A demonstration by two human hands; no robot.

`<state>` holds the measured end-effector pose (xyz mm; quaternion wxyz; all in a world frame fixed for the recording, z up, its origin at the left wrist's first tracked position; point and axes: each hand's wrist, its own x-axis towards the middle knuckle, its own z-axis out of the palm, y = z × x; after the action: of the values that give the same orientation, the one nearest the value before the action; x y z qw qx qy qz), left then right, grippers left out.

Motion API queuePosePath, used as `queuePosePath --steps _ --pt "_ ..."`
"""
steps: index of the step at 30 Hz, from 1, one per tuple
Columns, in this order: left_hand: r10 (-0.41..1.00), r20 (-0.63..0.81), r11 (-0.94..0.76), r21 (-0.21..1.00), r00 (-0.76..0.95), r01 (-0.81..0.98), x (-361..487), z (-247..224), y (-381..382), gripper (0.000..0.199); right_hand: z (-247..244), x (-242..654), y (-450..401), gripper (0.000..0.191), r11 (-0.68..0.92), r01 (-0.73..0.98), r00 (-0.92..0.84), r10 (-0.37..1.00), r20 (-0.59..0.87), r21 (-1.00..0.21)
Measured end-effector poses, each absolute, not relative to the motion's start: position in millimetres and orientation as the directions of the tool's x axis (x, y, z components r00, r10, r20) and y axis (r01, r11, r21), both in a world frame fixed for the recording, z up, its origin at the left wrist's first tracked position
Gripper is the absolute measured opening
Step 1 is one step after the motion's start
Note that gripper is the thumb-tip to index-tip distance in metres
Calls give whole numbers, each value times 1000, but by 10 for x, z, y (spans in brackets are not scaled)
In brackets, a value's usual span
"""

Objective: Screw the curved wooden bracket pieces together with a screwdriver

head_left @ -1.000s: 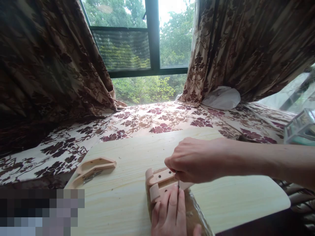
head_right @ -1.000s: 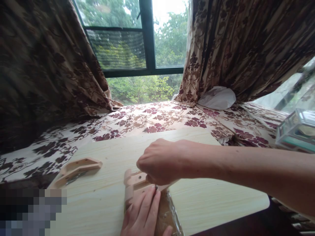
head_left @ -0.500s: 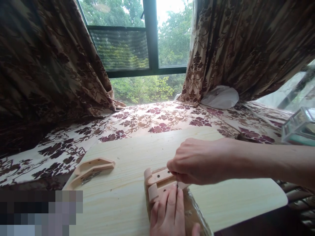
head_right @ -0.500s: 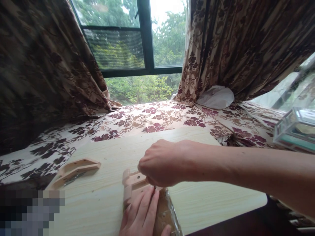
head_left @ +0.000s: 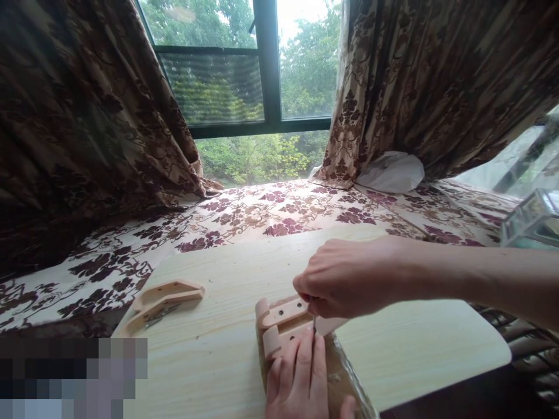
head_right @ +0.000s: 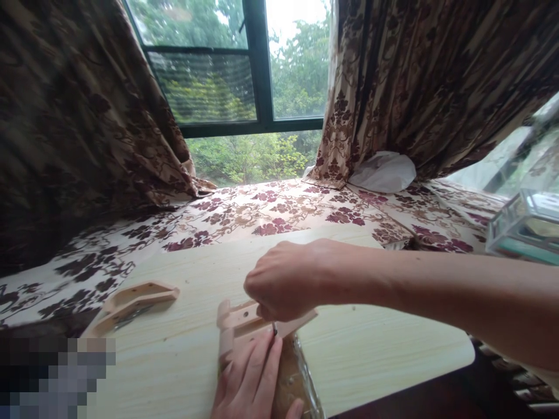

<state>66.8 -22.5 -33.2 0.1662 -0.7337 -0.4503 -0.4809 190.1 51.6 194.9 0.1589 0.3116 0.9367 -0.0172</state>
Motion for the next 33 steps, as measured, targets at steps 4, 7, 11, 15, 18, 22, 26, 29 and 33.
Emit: queuePosePath --steps 4,7,11,15,18,22,26,29,33 --pt "500 854 -546 180 145 818 667 -329 -234 42 1975 1884 516 18 836 546 -792 535 -295 51" --pt "493 858 -551 180 143 815 667 -331 -228 43 1954 1861 526 22 829 557 -779 544 -311 54" --pt "489 862 -549 185 133 815 670 -348 -226 43 1919 1871 541 24 815 578 -776 566 -278 47" --pt "506 850 -542 184 144 820 674 -355 -240 42 1925 1913 540 19 820 572 -785 553 -279 14" --pt "505 853 -541 194 132 818 666 -342 -241 44 1905 1930 542 19 826 563 -791 541 -286 4" --pt "511 841 -555 165 177 815 635 -314 -230 46 1867 1936 560 21 816 577 -781 564 -267 37" --pt "507 845 -540 160 168 826 643 -315 -232 48 1913 1940 551 18 812 582 -776 573 -266 51" --pt "516 846 -530 195 131 825 673 -330 -242 51 1946 1933 531 15 823 566 -787 554 -271 41" --pt "508 853 -536 202 122 820 691 -347 -242 51 1876 1916 532 18 821 563 -774 564 -289 95"
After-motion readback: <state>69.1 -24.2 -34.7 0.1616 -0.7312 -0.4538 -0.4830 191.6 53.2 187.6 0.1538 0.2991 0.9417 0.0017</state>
